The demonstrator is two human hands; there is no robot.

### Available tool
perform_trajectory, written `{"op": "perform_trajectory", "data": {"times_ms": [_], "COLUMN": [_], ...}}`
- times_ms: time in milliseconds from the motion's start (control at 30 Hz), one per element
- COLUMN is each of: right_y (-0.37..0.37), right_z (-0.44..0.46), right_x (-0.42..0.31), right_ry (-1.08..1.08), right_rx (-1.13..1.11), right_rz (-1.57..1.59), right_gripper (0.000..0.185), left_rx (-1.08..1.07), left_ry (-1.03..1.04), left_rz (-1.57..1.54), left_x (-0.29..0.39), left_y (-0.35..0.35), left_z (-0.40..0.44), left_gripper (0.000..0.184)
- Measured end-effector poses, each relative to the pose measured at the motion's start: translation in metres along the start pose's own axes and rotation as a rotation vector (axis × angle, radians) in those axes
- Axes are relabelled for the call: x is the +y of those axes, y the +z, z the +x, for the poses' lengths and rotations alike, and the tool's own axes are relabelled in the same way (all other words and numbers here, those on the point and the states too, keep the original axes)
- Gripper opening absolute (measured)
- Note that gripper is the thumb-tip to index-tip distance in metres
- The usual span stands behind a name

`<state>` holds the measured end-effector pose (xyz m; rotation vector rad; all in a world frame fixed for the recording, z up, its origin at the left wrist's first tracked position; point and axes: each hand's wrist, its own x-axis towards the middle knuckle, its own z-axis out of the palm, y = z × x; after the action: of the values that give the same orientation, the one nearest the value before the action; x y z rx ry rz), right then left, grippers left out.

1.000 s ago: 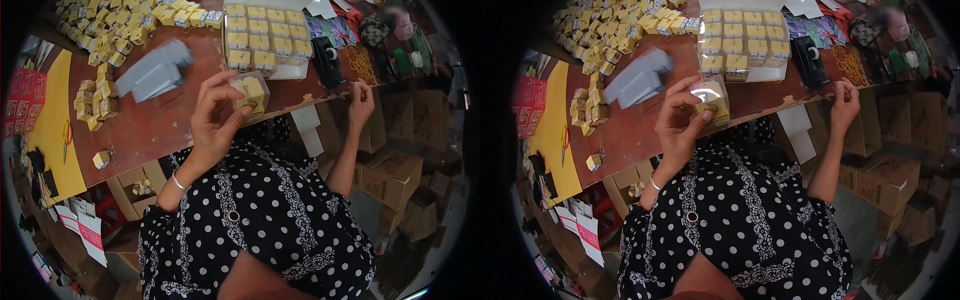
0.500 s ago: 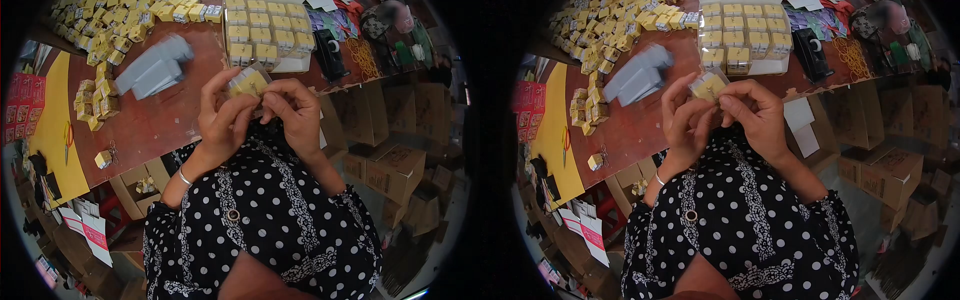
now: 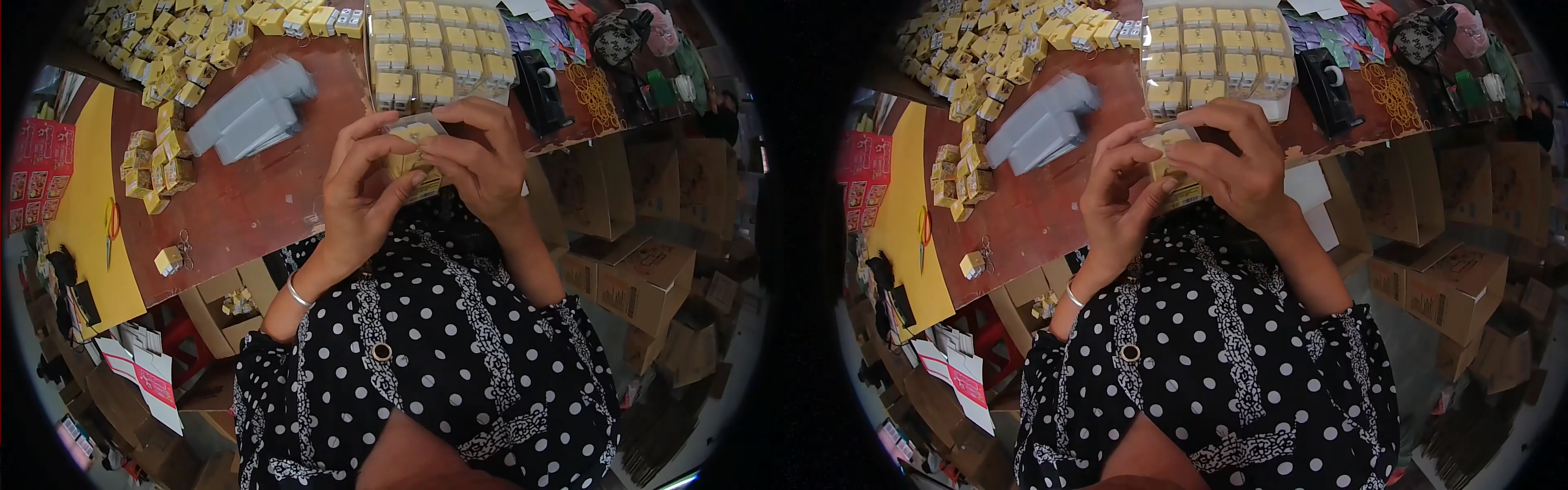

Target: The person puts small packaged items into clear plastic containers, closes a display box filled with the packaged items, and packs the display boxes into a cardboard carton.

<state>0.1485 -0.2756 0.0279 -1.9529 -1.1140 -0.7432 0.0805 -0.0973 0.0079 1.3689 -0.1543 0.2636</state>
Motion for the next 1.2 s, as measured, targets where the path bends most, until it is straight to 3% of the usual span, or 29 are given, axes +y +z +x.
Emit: {"op": "perform_trajectory", "data": {"times_ms": [100, 167, 200, 267, 333, 400, 433, 467, 500, 533, 600, 633, 733, 767, 900, 933, 1000, 1067, 1200], "right_y": [-0.008, -0.017, -0.02, -0.025, -0.031, -0.039, -0.038, -0.035, -0.032, -0.028, -0.016, -0.019, -0.028, -0.036, -0.12, -0.136, -0.152, -0.151, -0.146], "right_z": [0.008, 0.014, 0.017, 0.02, 0.022, 0.021, 0.014, 0.0, -0.012, -0.021, -0.031, -0.028, -0.028, -0.032, -0.073, -0.087, -0.103, -0.105, -0.105], "right_x": [0.009, 0.01, 0.009, 0.004, -0.002, -0.005, -0.003, 0.001, 0.005, 0.006, 0.002, -0.004, -0.005, 0.001, 0.081, 0.1, 0.124, 0.137, 0.16], "right_ry": [0.01, 0.072, 0.137, 0.17, 0.2, 0.61, 0.615, 0.779, 0.934, 0.939, 0.898, 1.002, 1.04, 0.97, 1.109, 1.107, 0.959, 1.011, 1.077], "right_rx": [-0.117, -0.242, -0.365, -0.408, -0.453, -0.49, -0.486, -0.357, -0.214, -0.204, -0.033, -0.079, -0.178, -0.042, 0.519, 0.52, 0.16, 0.121, -0.036], "right_rz": [0.082, 0.096, 0.105, 0.091, 0.078, 0.321, 0.315, 0.54, 0.762, 0.75, 0.938, 0.953, 0.901, 0.879, 0.193, 0.186, -0.293, -0.189, 0.012], "right_gripper": [0.033, 0.039, 0.044, 0.049, 0.053, 0.06, 0.06, 0.059, 0.059, 0.059, 0.061, 0.062, 0.069, 0.061, 0.021, 0.021, 0.025, 0.027, 0.029], "left_rx": [-0.066, -0.215, -0.215, -0.249, -0.279, -0.314, -0.216, -0.117, -0.06, -0.072, -0.075, 0.004, -0.08, -0.106, -0.081, -0.133, -0.185, -0.308, -0.352], "left_ry": [0.1, 0.287, 0.284, 0.195, 0.194, 0.197, 0.292, 0.39, 0.257, 0.26, -0.089, -0.215, -0.101, -0.101, -0.088, -0.076, -0.066, -0.138, -0.145], "left_rz": [0.193, 0.642, 0.644, 0.657, 0.611, 0.565, 0.639, 0.708, 0.517, 0.506, -0.029, -0.173, -0.059, -0.077, -0.149, -0.108, -0.066, -0.088, -0.051], "left_x": [0.003, 0.014, 0.019, 0.025, 0.028, 0.032, 0.035, 0.035, 0.036, 0.031, 0.014, 0.018, 0.001, 0.002, -0.001, -0.007, -0.011, -0.01, -0.009], "left_y": [-0.01, -0.015, -0.013, -0.01, -0.011, -0.018, -0.025, -0.027, -0.021, -0.018, -0.011, -0.003, -0.012, -0.011, -0.015, -0.019, -0.018, -0.011, -0.003], "left_z": [0.007, 0.015, 0.017, 0.021, 0.024, 0.029, 0.032, 0.036, 0.033, 0.03, 0.024, 0.022, 0.02, 0.02, 0.018, 0.018, 0.018, 0.017, 0.017], "left_gripper": [0.035, 0.053, 0.053, 0.076, 0.084, 0.092, 0.097, 0.101, 0.098, 0.098, 0.1, 0.094, 0.082, 0.082, 0.065, 0.06, 0.055, 0.047, 0.045]}}
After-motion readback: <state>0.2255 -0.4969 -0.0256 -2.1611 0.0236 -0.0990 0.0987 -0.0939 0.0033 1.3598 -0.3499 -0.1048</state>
